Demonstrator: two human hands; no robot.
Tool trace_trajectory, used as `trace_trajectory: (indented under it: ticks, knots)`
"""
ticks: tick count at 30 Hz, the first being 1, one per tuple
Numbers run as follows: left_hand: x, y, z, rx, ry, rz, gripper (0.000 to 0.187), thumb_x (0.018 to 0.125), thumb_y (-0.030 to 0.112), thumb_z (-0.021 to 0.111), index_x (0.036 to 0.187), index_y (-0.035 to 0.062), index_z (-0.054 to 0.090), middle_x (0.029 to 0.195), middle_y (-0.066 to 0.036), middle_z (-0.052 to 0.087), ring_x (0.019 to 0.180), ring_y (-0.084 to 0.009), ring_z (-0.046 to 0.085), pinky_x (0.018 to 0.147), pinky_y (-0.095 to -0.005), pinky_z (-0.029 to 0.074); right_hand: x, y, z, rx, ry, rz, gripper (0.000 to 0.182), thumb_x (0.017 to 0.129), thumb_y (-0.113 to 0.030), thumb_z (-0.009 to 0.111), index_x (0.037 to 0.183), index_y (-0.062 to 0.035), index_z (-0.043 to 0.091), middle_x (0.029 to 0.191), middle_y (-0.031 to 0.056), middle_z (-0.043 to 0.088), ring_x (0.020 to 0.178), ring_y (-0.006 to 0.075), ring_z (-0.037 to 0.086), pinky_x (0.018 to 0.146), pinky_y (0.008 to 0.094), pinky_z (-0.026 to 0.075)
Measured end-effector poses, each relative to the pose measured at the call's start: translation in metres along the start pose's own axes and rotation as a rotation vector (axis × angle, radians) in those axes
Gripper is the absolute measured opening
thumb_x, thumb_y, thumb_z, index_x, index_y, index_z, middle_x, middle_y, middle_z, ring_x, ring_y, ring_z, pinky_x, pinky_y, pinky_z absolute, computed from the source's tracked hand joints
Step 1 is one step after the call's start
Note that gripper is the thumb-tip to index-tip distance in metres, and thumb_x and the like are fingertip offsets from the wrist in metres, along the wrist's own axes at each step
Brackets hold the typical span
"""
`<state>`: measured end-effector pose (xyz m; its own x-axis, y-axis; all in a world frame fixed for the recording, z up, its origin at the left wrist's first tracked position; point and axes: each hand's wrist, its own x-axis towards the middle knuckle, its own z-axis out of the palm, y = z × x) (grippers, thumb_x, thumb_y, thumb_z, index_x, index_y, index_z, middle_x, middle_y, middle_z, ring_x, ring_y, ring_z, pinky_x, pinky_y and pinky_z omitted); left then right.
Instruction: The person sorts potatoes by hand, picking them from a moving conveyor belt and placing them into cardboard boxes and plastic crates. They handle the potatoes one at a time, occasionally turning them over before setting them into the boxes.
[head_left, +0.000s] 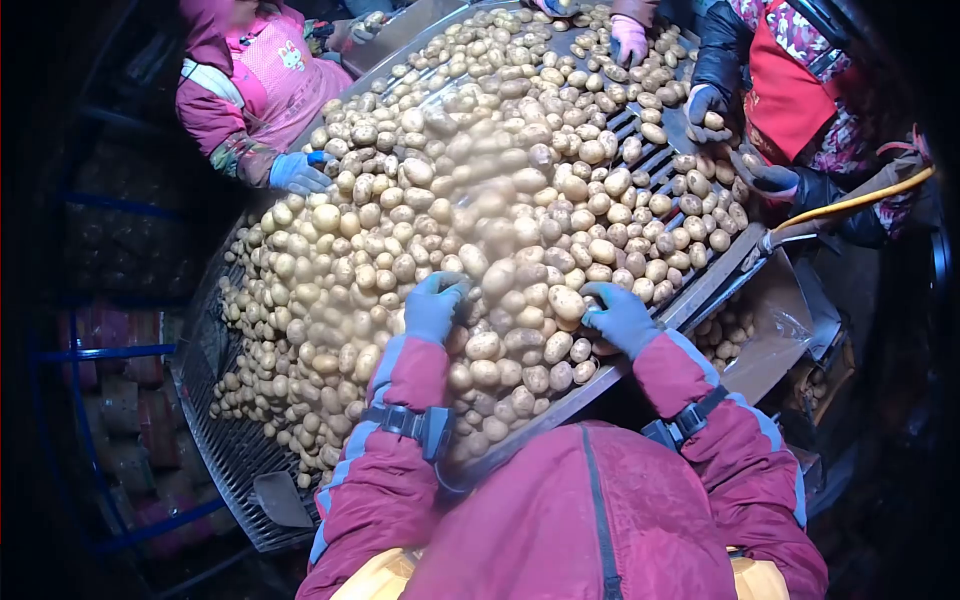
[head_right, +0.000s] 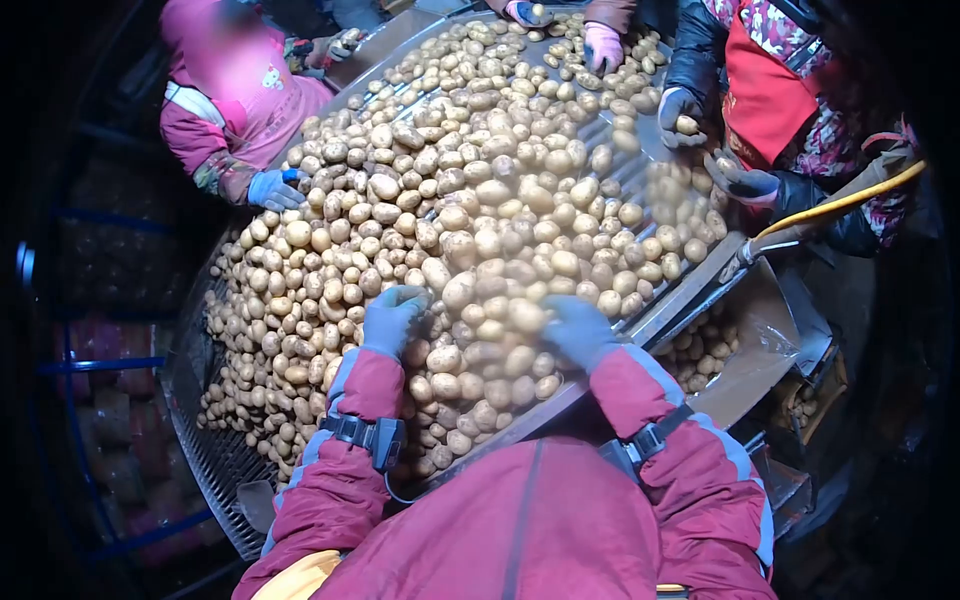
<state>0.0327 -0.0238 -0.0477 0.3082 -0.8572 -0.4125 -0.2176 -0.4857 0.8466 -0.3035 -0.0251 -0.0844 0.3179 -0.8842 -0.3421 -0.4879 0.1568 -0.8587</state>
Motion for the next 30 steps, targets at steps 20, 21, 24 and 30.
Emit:
trace_trajectory:
  ticks: [20, 21, 24, 30]
  knots:
    - [-0.113, 0.093, 0.127, -0.086, -0.585, 0.31, 0.022, 0.087, 0.004, 0.076, 0.109, -0.0001, 0.075, 0.127, -0.011, 0.067, 0.117, -0.02, 0.062, 0.099, -0.0325, 0.052, -0.068, -0.012, -0.022, 1.502, -0.28, 0.217, 0.053, 0.109, -0.046, 0.044, 0.134, -0.0008, 0.057, 0.116, 0.01, 0.07, 0.091, 0.0189, 0.07, 0.075, 0.0344, 0.06]
    - [-0.12, 0.099, 0.135, -0.059, -0.624, 0.284, 0.022, 0.088, 0.006, 0.076, 0.11, 0.0023, 0.076, 0.129, -0.012, 0.066, 0.123, -0.022, 0.059, 0.101, -0.0358, 0.05, -0.073, -0.016, -0.025, 1.552, -0.293, 0.178, 0.051, 0.11, -0.044, 0.043, 0.133, -0.0017, 0.057, 0.116, 0.0093, 0.07, 0.091, 0.0177, 0.07, 0.074, 0.0327, 0.06]
    - [-0.121, 0.092, 0.16, 0.221, -0.698, 0.626, 0.028, 0.087, 0.013, 0.077, 0.114, 0.0055, 0.076, 0.126, -0.013, 0.067, 0.121, -0.0307, 0.06, 0.106, -0.0413, 0.047, -0.084, -0.011, -0.028, 1.803, -0.37, 0.076, 0.045, 0.111, -0.041, 0.042, 0.131, -0.0042, 0.057, 0.114, 0.0074, 0.07, 0.092, 0.0148, 0.069, 0.071, 0.0291, 0.058]
    - [-0.139, 0.09, 0.192, 0.379, -0.693, 0.756, 0.028, 0.087, 0.015, 0.078, 0.113, 0.0062, 0.076, 0.126, -0.013, 0.068, 0.124, -0.0326, 0.06, 0.108, -0.0425, 0.045, -0.127, 0.018, -0.043, 1.494, -0.173, 0.105, 0.04, 0.109, -0.041, 0.047, 0.129, -0.0081, 0.058, 0.102, 0.0074, 0.071, 0.084, 0.018, 0.068, 0.063, 0.0313, 0.055]
